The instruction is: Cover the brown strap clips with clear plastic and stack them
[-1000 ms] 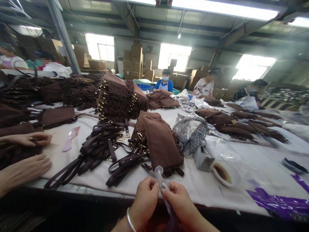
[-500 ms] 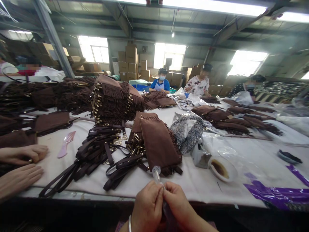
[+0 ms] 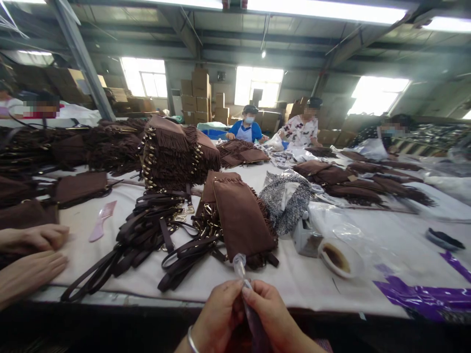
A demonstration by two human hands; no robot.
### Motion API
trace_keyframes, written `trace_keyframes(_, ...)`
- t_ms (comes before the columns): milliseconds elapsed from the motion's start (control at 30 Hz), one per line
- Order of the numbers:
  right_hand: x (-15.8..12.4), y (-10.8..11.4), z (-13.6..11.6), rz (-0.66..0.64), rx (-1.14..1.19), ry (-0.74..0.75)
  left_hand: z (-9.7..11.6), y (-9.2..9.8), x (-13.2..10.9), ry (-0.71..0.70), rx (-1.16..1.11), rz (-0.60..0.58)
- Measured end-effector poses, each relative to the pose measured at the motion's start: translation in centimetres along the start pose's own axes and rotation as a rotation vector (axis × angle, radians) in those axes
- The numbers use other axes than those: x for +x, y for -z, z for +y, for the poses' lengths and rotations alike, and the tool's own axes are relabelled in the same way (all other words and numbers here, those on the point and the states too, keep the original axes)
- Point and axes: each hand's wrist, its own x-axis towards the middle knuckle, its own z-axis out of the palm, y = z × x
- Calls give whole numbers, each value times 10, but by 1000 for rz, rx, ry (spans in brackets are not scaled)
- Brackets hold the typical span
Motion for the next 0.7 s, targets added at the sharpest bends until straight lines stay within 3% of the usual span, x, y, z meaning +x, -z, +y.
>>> trace_keyframes(233,-4,-1,-10,-58,-82,47,2,-3,-1,-47,10,2)
trace_keyframes(367,-10,-4,-15,-116,-159,63,-5,3,8,-119,76,78)
trace_keyframes(533,-13,-7,-15,-51,-257,60,-11,3,18,-166,200,177)
trace_keyframes(600,-13,-6,-18,-34,-240,58,-10,2,18,-166,191,169)
trace_keyframes(700,-14,-5,-21,-32,-141,34,-5,1,13,-133,107,60)
